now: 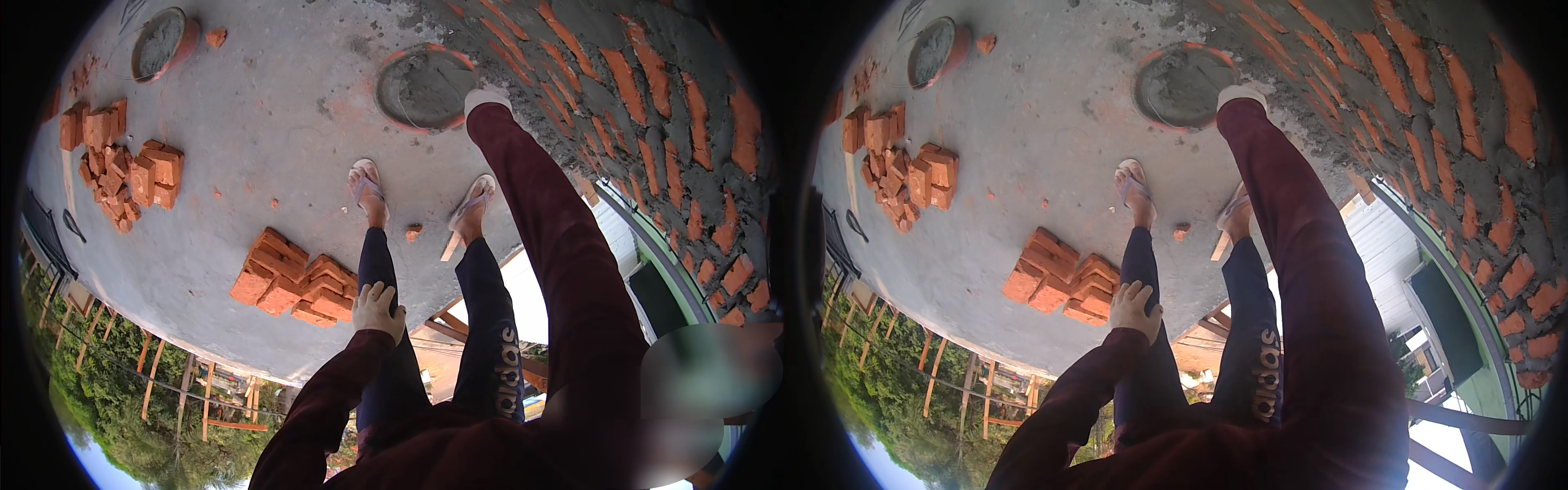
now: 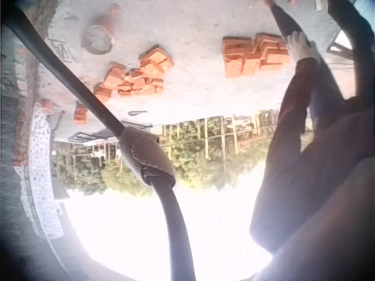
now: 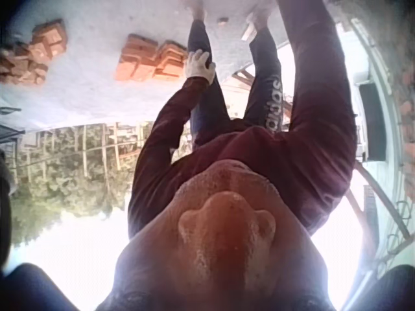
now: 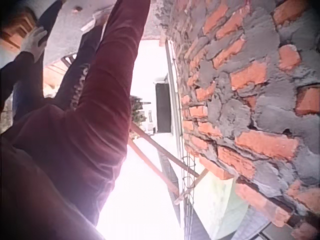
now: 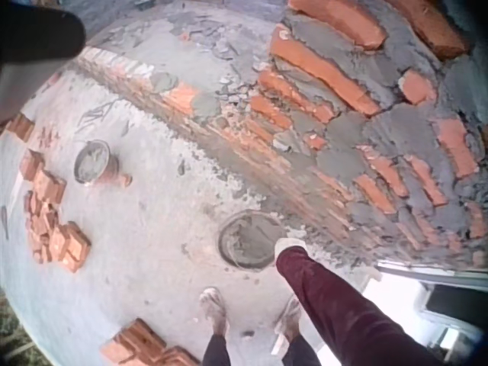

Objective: The person scoops mortar from a bucket with a trowel, spreads it on a brick wall, places bricks, and taps them into alignment. The person repeats this cycle, adding mortar and bricks to extend the wall.

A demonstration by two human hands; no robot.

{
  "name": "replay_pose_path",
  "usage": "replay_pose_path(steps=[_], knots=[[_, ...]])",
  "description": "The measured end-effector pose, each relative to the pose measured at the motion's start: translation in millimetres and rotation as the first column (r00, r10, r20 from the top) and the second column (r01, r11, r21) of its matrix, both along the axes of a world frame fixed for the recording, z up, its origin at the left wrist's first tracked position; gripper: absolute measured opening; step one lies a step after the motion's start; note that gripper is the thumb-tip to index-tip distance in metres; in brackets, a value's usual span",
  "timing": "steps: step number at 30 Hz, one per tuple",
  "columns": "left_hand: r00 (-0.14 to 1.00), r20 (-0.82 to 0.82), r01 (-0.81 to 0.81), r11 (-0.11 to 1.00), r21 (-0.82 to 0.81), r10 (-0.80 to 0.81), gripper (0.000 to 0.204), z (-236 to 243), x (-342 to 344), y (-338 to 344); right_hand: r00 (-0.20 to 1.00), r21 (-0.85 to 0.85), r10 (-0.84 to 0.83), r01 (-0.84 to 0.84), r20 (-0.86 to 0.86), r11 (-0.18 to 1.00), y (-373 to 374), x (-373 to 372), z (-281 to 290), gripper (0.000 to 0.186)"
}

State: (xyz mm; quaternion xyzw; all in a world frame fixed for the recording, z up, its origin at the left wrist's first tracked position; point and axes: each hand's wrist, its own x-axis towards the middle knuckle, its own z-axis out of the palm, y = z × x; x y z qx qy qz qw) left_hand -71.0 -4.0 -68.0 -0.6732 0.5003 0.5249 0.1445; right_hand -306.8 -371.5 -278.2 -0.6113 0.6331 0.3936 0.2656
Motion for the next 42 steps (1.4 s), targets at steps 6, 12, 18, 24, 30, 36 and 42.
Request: replay_pose_path(steps=[6,12,18,24,30,36,42], knots=[[1.000,-0.007,-0.021,0.996,-0.090,0.021,0.047,-8,5,2,0.950,0.020,-0.190,0.191,0.249,0.981,32,-15,-71,0.033],[1.000,0.007,-0.013,0.997,-0.081,0.013,0.047,-10,-6,2,0.748,0.045,-0.367,0.414,0.553,0.909,77,-49,-75,0.032],[0.995,0.074,0.085,0.979,-0.183,-0.073,0.045,-21,-5,9,0.531,0.095,-0.453,0.569,0.716,0.817,120,-93,52,0.028],[0.979,0.060,0.200,0.968,-0.153,-0.193,0.045,-24,-11,-19,0.650,-0.094,-0.231,0.424,0.724,0.901,183,-168,317,0.026],[0.968,0.027,0.249,0.946,-0.208,-0.249,0.054,26,5,-62,0.648,0.100,-0.411,0.460,0.642,0.882,260,-221,568,0.020],[0.988,0.115,0.114,0.984,-0.135,-0.099,0.061,42,58,-45,0.594,0.353,-0.555,0.430,0.583,0.831,277,-264,682,0.022],[0.982,0.162,-0.083,0.993,-0.084,0.096,0.061,49,35,-18,0.160,0.691,-0.888,0.575,0.430,0.438,220,-400,699,0.034]])
